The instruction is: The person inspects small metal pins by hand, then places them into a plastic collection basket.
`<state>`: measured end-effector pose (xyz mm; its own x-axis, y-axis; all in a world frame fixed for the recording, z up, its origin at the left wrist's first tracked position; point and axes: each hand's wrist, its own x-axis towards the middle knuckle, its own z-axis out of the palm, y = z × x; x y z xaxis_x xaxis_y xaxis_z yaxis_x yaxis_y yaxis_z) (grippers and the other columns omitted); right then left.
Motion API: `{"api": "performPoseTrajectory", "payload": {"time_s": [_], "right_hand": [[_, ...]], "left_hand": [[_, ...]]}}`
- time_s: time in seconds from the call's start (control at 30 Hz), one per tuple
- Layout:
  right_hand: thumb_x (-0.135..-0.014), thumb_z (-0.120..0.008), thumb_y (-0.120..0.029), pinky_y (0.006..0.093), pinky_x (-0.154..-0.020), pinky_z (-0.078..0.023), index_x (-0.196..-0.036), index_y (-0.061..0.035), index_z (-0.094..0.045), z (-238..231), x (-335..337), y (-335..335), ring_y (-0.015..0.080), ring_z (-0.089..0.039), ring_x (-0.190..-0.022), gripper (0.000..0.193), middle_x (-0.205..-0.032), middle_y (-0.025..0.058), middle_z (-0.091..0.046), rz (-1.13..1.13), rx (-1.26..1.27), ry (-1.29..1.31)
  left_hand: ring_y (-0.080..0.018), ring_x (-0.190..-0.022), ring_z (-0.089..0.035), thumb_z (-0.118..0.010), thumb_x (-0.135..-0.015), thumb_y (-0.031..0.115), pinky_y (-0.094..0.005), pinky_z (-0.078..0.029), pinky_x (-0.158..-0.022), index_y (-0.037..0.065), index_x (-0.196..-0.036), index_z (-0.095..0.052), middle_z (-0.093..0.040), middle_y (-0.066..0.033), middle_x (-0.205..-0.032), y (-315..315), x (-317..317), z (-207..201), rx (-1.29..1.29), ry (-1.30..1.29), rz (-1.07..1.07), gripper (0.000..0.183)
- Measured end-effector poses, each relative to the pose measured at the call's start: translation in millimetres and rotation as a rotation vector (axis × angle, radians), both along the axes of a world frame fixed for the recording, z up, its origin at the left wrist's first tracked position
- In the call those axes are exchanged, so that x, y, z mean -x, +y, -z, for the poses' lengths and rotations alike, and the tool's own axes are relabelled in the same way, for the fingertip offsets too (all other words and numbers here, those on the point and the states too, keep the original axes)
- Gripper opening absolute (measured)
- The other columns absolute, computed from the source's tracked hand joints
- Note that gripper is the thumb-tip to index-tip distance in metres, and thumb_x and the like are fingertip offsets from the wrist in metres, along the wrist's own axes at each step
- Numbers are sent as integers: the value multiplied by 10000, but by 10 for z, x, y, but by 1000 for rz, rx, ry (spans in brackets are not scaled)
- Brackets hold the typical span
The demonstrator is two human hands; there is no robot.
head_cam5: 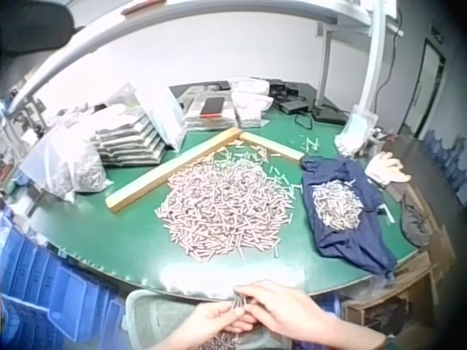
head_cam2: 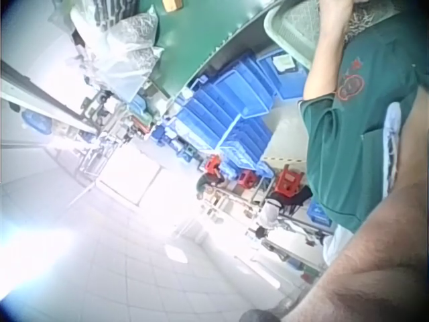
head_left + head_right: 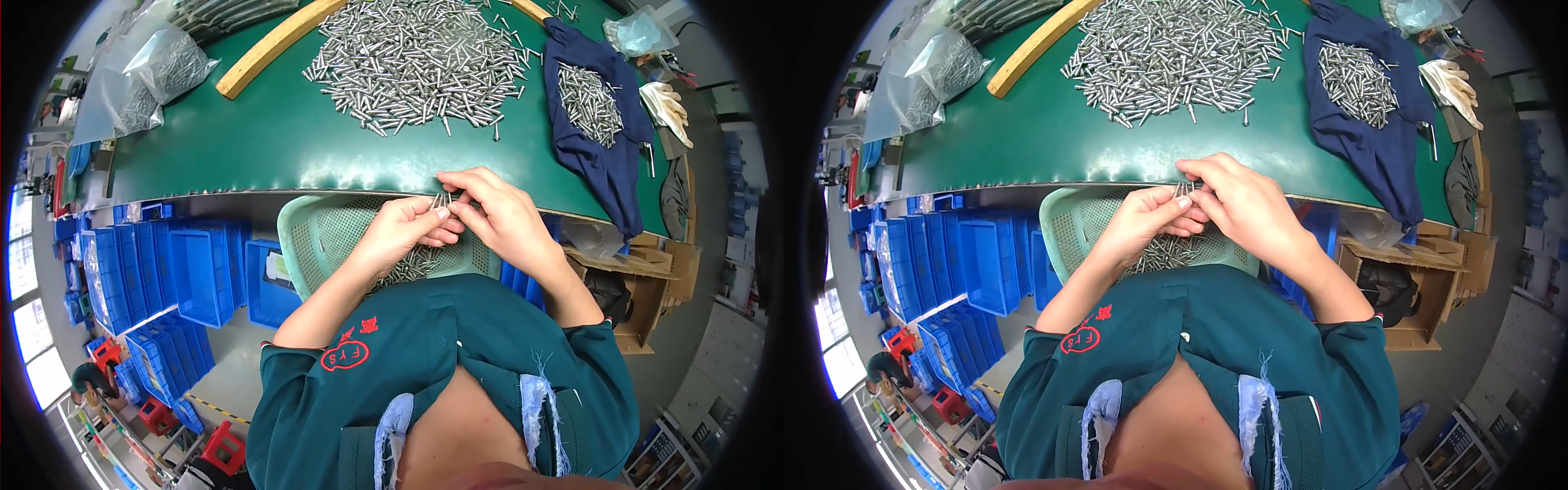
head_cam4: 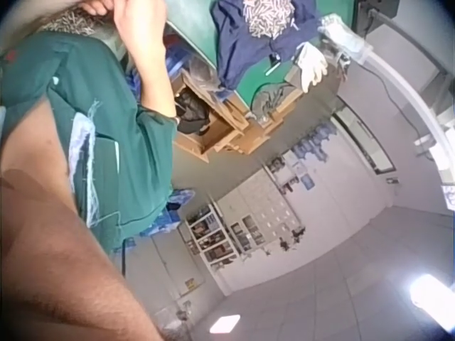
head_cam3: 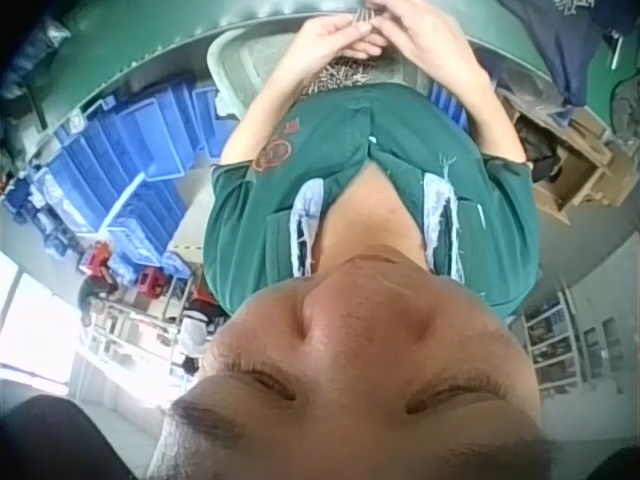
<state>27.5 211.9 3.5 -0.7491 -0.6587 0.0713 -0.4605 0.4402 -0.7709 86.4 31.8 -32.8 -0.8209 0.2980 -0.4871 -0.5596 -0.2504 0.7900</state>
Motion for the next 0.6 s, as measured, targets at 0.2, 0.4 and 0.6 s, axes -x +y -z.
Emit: {"api": "performPoseTrajectory", "payload": {"time_s": [0.2,0.4,0.6], "right_hand": [[-841,-600,-43,334,-706,-505,-1262,-82,-524,-29,-6,-6,196,-635,-821,429,-999,89,-619,-15,50,-103],[-845,-604,-46,224,-641,-453,-1327,-90,-486,-30,49,11,86,-587,-822,498,-1025,46,-621,-19,203,-384],[-861,-597,-74,202,-622,-431,-1336,-92,-484,8,84,-9,63,-570,-836,489,-1040,29,-610,-29,289,-490]], "left_hand": [[-159,-887,-670,-494,-980,168,-271,-541,-793,-45,-1091,-599,-672,-108,-983,10,-44,10,68,139,4,262],[-186,-878,-669,-486,-984,161,-298,-545,-802,-60,-1085,-603,-672,-122,-965,-43,-17,-101,60,179,-10,270],[-181,-860,-669,-488,-987,174,-297,-547,-797,-60,-1074,-610,-675,-129,-949,-89,7,-136,63,173,9,278]]}}
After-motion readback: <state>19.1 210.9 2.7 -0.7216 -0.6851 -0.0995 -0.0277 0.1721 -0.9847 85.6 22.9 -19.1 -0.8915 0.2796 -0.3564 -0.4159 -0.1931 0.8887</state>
